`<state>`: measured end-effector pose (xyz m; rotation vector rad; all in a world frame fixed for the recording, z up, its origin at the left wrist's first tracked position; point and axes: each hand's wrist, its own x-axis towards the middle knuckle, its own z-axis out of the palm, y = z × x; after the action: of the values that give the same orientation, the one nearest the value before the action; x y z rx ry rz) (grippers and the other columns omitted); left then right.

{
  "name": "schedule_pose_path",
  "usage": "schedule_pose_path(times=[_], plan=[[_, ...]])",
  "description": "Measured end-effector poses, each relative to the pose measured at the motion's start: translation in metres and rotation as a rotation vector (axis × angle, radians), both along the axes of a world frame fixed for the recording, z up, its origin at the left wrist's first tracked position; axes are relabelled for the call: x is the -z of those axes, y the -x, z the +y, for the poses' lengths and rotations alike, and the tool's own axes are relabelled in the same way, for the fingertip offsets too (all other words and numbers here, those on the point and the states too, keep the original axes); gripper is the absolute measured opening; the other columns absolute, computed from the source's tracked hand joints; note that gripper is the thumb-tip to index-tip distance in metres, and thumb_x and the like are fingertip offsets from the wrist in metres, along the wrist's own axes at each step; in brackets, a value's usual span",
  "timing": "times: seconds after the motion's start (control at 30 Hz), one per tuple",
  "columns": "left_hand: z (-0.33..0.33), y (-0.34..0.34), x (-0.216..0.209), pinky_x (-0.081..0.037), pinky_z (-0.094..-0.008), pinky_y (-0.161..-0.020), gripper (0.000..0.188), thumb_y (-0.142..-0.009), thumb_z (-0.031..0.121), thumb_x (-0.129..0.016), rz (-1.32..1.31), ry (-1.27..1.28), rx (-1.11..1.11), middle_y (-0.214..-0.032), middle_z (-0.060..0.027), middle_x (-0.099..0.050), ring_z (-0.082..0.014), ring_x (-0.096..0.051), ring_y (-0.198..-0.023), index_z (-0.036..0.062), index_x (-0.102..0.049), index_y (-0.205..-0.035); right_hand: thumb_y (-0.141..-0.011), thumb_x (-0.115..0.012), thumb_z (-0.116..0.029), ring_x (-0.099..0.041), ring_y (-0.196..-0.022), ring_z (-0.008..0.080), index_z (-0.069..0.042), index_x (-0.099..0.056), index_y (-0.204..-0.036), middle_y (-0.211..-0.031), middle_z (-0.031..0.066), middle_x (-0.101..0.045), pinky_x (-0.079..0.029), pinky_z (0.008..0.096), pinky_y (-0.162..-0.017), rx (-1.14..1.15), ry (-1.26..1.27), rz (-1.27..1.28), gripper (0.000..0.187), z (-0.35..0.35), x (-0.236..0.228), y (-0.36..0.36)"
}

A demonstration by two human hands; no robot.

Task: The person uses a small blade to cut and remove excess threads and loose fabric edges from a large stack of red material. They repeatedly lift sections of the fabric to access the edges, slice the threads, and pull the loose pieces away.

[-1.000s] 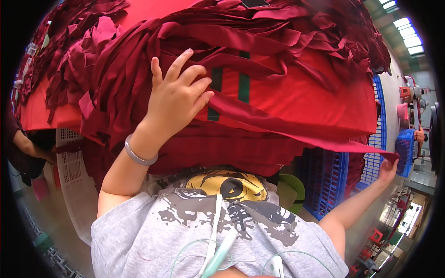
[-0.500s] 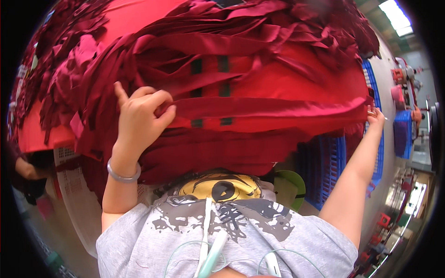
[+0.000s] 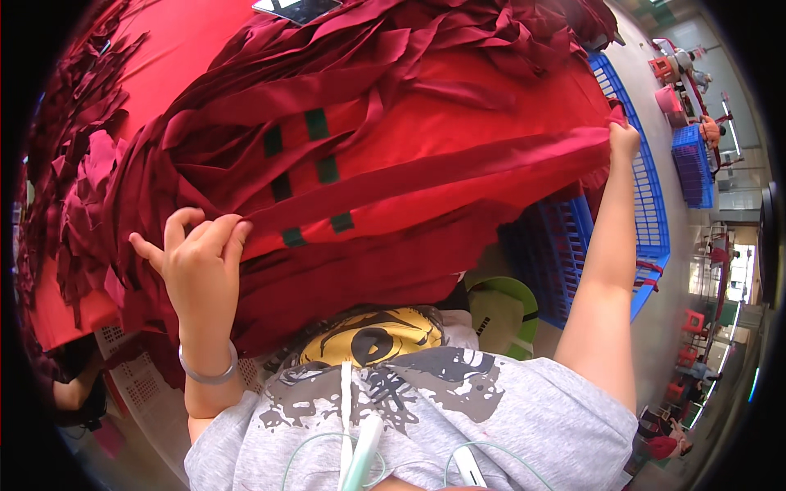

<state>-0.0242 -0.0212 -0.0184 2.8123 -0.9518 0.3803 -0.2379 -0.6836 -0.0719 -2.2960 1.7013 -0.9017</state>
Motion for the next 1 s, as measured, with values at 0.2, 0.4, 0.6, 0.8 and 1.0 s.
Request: schedule_pose_path(times=[0.2,0.4,0.6,0.8,1.0], plan=[[0.000,0.002,0.012,-0.015,-0.0701,-0.108,0.022,-0.083,0.029,-0.072,0.061,-0.127,-0.056,-0.093,0.0037,-0.066,-0.0216,-0.055,-0.102,0.0157,-0.072,-0.101,-0.085,-0.066,-0.035,-0.064,-0.106,0.0376,0.000,-0.067,-0.106,-0.109,0.0212,-0.068,-0.049,0.0450,-0.090,0.222,0.002,0.149,0.040,-0.006,0.017,0.027],[-0.010,0.027,0.021,-0.012,-0.0584,-0.113,0.029,-0.084,0.022,-0.070,-0.188,0.087,0.096,-0.114,0.0040,-0.061,-0.0188,-0.054,-0.112,0.0178,-0.068,-0.112,-0.097,-0.050,-0.040,-0.064,-0.099,0.0417,-0.002,-0.065,-0.108,-0.107,0.0213,-0.068,-0.050,0.0475,-0.085,-0.131,0.186,0.043,0.042,0.101,-0.022,-0.020],[-0.010,0.037,0.049,-0.038,-0.0456,-0.104,0.053,-0.080,0.019,-0.071,0.191,0.122,0.345,-0.139,-0.0086,-0.052,-0.0293,-0.049,-0.124,0.0109,-0.058,-0.131,-0.090,-0.061,-0.014,-0.055,-0.107,0.0376,0.002,-0.047,-0.127,-0.108,0.0223,-0.057,-0.047,0.0422,-0.090,-0.974,-0.069,-0.027,0.043,0.326,-0.029,-0.088],[-0.006,0.037,0.050,-0.040,-0.0471,-0.102,0.059,-0.079,0.020,-0.071,0.195,0.137,0.356,-0.141,-0.0098,-0.049,-0.0303,-0.047,-0.125,0.0113,-0.054,-0.135,-0.087,-0.060,-0.006,-0.061,-0.078,0.0287,0.002,-0.053,-0.130,-0.087,0.0130,-0.055,-0.052,0.0371,-0.067,-1.358,-0.064,0.154,0.045,0.453,-0.021,-0.083],[-0.011,0.043,0.057,-0.037,-0.0516,-0.103,0.065,-0.077,0.029,-0.074,0.173,0.156,0.329,-0.142,-0.0083,-0.045,-0.0293,-0.044,-0.127,0.0217,-0.052,-0.138,-0.081,-0.067,-0.013,-0.061,-0.059,0.0205,-0.003,-0.062,-0.121,-0.070,0.0052,-0.059,-0.048,0.0335,-0.049,-1.174,0.059,0.189,0.042,0.465,-0.017,-0.079]])
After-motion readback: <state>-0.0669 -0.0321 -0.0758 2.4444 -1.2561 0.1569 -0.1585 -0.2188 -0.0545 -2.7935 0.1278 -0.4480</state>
